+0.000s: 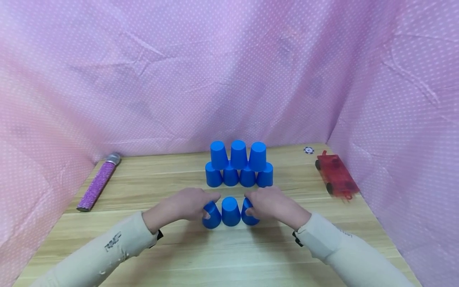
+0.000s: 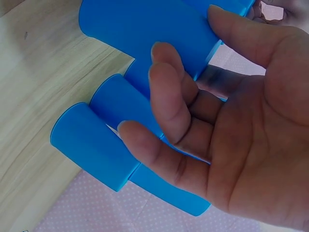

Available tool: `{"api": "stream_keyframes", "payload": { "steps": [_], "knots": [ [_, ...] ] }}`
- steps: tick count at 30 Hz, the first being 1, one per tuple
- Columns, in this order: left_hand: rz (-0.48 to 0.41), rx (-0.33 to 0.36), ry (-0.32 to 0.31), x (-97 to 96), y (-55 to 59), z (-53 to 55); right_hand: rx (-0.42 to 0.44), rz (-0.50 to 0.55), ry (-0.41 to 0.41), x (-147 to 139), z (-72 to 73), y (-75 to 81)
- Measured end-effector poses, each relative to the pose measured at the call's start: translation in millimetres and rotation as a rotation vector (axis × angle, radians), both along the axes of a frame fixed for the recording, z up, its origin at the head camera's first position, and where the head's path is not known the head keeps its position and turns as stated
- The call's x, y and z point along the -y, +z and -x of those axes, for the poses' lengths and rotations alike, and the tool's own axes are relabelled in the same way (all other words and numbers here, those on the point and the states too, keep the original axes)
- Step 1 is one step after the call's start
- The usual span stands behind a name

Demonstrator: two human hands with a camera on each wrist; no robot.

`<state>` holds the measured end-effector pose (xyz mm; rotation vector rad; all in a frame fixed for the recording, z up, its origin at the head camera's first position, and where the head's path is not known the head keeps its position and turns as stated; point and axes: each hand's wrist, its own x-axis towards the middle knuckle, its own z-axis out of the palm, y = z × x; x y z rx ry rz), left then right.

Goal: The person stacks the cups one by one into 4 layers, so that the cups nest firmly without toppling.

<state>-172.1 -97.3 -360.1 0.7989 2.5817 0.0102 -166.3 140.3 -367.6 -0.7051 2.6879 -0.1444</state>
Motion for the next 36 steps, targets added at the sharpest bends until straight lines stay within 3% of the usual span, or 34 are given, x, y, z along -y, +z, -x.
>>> {"api": "stream_keyframes", "payload": {
  "steps": [7,11,20,24,29,36],
  "knots": [
    [-0.004,-0.001,0.011,1.3,0.8,-1.6,0.003,0.005,-0.019,0,0.4,-0.2],
    [-0.005,-0.005,0.010,1.5,1.7,-2.9,0.006,-0.004,-0.037,-2,2.5,10.7],
    [0.016,-0.006,0.009,-0.3,2.7,-3.4,-0.034,0.031,-0.053,-15,4.6,74.3],
    [0.040,-0.009,0.001,-0.1,2.3,-2.6,-0.134,0.004,-0.033,-17,6.4,100.1],
    [0.050,0.000,0.017,-0.5,2.3,-2.9,-0.234,-0.054,-0.026,-17,14.5,121.1],
    [0.055,-0.006,0.025,-1.6,0.2,-3.3,-0.222,-0.086,-0.070,-18,33.8,145.7]
  ]
}}
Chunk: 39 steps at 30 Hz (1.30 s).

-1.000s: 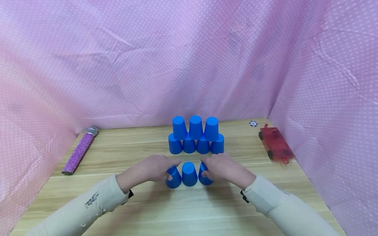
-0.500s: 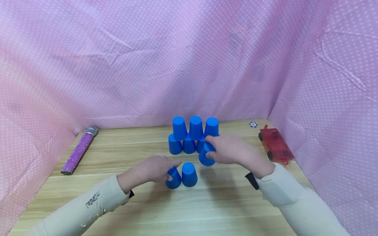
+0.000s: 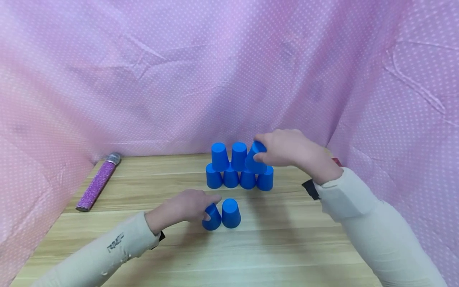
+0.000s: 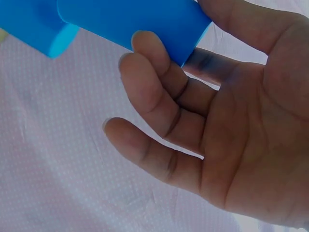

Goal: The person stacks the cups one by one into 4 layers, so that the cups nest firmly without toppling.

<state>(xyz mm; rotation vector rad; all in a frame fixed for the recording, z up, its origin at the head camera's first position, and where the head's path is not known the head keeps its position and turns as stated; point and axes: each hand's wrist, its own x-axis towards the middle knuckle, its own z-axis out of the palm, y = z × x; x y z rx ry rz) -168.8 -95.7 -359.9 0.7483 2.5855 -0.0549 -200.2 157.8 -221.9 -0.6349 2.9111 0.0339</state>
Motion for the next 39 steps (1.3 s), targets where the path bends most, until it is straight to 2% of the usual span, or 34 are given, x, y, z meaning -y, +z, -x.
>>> {"api": "stream_keyframes", "payload": {
  "steps": [7,14,21,29,39],
  "knots": [
    [0.004,-0.018,0.003,-4.9,-0.5,-5.4,0.001,-0.002,-0.008,0,19.0,18.5],
    [-0.006,-0.021,0.013,-10.8,-2.0,-9.4,0.044,-0.016,0.017,3,37.2,28.1],
    [-0.008,-0.014,0.032,-17.2,-2.4,-13.8,0.103,-0.020,0.007,6,51.0,25.7],
    [0.013,-0.020,0.037,-19.0,-2.3,-15.9,0.190,0.044,-0.011,9,62.6,22.2],
    [0.011,-0.016,0.037,-18.3,-2.6,-14.4,0.216,0.047,-0.032,12,68.3,23.1]
  ]
}}
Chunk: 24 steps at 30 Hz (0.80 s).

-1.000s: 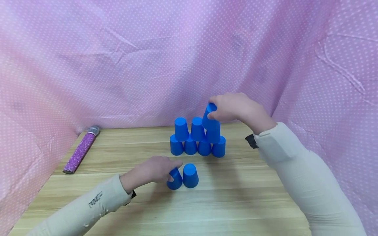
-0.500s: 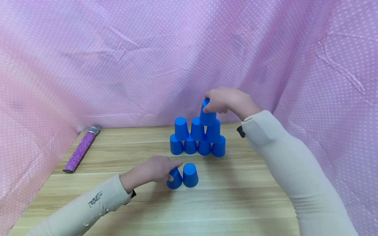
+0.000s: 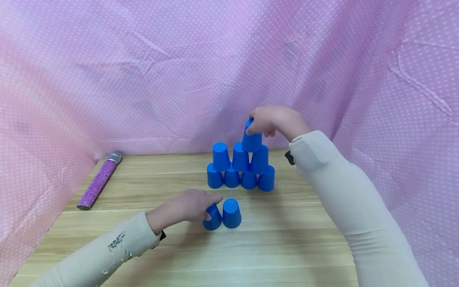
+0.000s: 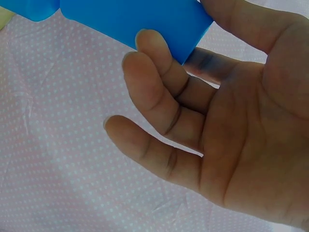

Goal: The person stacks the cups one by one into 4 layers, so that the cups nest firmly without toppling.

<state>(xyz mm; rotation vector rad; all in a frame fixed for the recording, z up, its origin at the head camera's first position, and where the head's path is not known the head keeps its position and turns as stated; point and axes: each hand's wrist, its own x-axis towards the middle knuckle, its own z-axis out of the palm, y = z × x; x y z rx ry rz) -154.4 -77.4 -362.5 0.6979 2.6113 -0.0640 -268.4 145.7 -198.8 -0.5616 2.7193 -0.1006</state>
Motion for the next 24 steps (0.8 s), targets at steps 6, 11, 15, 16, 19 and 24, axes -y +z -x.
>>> {"api": "stream_keyframes", "payload": {
  "steps": [6,11,15,16,19,24],
  "knots": [
    [-0.005,0.008,0.004,0.2,1.1,0.7,-0.003,-0.007,0.004,2.1,2.7,1.1],
    [-0.019,0.013,0.005,0.4,1.4,-0.5,-0.003,-0.013,0.004,3.6,3.5,1.4],
    [-0.017,0.013,0.010,0.3,2.3,-0.8,0.000,-0.009,0.001,5.1,3.6,1.2],
    [-0.014,0.013,0.011,0.4,2.4,-0.9,0.000,-0.008,-0.001,5.3,3.7,1.0],
    [-0.011,0.014,0.015,0.3,3.0,-1.5,-0.002,-0.009,-0.001,5.6,3.8,0.8],
    [-0.012,0.012,0.014,0.3,3.4,-3.1,-0.009,-0.022,0.004,5.5,3.9,0.9]
  ]
}}
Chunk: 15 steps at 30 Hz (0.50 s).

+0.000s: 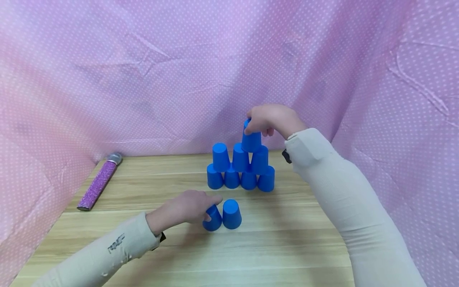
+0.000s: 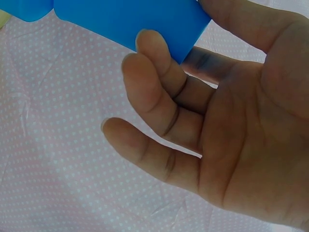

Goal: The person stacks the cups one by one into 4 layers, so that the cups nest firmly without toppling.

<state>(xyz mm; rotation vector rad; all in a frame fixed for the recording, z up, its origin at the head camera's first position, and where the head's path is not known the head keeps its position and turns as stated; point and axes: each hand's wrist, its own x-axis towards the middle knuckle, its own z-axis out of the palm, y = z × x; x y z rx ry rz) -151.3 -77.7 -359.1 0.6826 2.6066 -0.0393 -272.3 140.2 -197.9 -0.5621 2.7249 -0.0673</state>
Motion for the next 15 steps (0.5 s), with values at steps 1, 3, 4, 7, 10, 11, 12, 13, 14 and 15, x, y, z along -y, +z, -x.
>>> {"api": "stream_keyframes", "payload": {
  "steps": [1,3,4,7,10,11,12,13,14,15],
  "knots": [
    [-0.001,0.000,0.000,0.1,0.0,-0.2,-0.001,-0.002,0.001,0.1,0.2,-0.1],
    [0.003,0.000,-0.001,0.1,-0.2,-0.3,-0.001,-0.006,0.002,0.3,0.5,-0.4],
    [0.006,0.000,0.000,0.1,-0.5,-0.2,-0.001,-0.006,0.001,0.5,0.8,-0.6],
    [0.010,0.003,0.006,0.0,-1.0,0.1,0.004,-0.005,0.002,1.0,1.5,-1.1],
    [0.012,0.002,0.006,0.0,-1.7,0.6,0.007,-0.005,0.001,1.2,2.0,-1.4],
    [0.009,0.001,0.005,0.0,-1.8,0.6,0.008,-0.004,0.001,1.1,2.2,-1.5],
    [0.009,-0.001,0.003,0.0,-1.9,0.6,0.010,-0.004,-0.001,0.9,2.3,-1.6],
    [0.008,-0.004,0.002,0.1,-2.2,0.8,0.011,-0.003,-0.003,0.8,2.4,-1.8],
    [0.009,-0.007,-0.002,0.2,-2.4,0.9,0.011,-0.002,-0.005,0.6,2.5,-1.9],
    [0.009,-0.009,-0.003,0.2,-2.4,0.9,0.011,0.001,-0.007,0.5,2.5,-2.0]
  ]
}}
